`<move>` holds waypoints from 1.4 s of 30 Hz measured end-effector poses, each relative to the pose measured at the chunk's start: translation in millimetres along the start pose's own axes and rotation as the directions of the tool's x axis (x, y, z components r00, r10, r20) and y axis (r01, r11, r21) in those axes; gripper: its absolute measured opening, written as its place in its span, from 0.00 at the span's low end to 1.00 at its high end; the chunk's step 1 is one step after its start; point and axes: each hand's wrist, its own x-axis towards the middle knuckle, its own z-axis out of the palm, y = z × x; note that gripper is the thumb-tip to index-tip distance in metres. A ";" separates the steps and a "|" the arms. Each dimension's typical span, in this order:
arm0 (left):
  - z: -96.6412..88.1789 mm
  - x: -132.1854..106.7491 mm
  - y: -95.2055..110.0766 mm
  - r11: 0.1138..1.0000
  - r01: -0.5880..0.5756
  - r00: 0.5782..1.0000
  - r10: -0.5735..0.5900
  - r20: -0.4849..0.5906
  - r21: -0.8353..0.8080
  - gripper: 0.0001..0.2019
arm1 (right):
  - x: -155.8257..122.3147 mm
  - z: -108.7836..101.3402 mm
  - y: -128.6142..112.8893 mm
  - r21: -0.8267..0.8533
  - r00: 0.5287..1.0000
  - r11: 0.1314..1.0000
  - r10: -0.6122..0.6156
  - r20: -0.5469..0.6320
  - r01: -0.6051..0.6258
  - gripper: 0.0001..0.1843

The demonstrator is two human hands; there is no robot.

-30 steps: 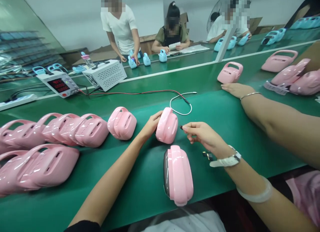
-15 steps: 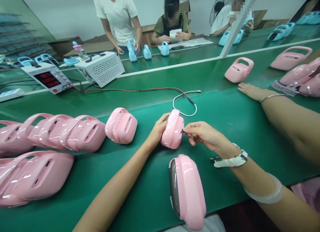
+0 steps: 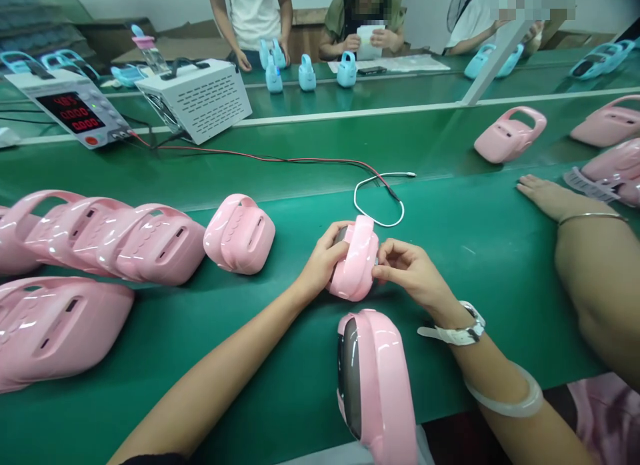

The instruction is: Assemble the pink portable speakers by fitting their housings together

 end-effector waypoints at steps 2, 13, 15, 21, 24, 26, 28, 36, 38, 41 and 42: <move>-0.9 1.3 -3.9 1.000 0.008 1.000 -0.008 0.013 -0.023 0.21 | 0.4 -3.1 0.7 0.030 1.000 1.000 -0.005 0.013 0.004 0.20; -3.4 2.0 -8.4 0.991 0.058 0.997 -0.052 0.050 -0.117 0.19 | 4.4 -10.9 10.2 0.222 0.996 0.972 0.057 0.075 -0.073 0.13; -4.0 2.0 -9.2 0.992 0.053 0.998 -0.048 0.050 -0.117 0.18 | 3.5 -8.6 10.1 0.242 0.996 0.966 0.075 0.056 -0.087 0.13; -5.2 2.4 -11.0 0.994 0.052 0.998 -0.048 0.049 -0.093 0.18 | 3.3 -5.1 8.6 0.313 0.996 0.946 0.080 0.033 -0.086 0.17; -4.5 1.9 -8.9 0.994 0.057 0.998 -0.053 0.046 -0.095 0.18 | 3.9 -5.0 9.5 0.346 0.997 0.935 0.073 0.034 -0.080 0.19; -3.7 1.4 -7.0 0.990 0.086 0.995 -0.080 0.058 -0.111 0.19 | 3.9 -5.4 10.7 0.348 0.996 0.934 0.072 0.051 -0.085 0.19; -3.0 0.9 -5.4 0.985 0.111 0.992 -0.103 0.068 -0.130 0.21 | 3.9 -6.1 11.7 0.350 0.995 0.933 0.068 0.066 -0.087 0.20; -2.2 1.2 -4.5 0.984 0.105 0.993 -0.096 0.072 -0.145 0.21 | 4.3 -6.2 12.1 0.366 0.993 0.926 0.069 0.091 -0.098 0.20; -2.2 1.6 -5.4 0.980 0.109 0.991 -0.094 0.092 -0.169 0.20 | 4.5 -6.1 11.9 0.375 0.992 0.921 0.073 0.103 -0.107 0.20; -2.2 1.9 -6.7 0.981 0.100 0.992 -0.086 0.090 -0.166 0.20 | 5.1 -6.3 12.7 0.395 0.991 0.912 0.070 0.115 -0.111 0.20; -2.1 1.9 -6.9 0.983 0.092 0.993 -0.079 0.082 -0.158 0.20 | 5.4 -6.2 13.2 0.407 0.990 0.906 0.072 0.118 -0.114 0.20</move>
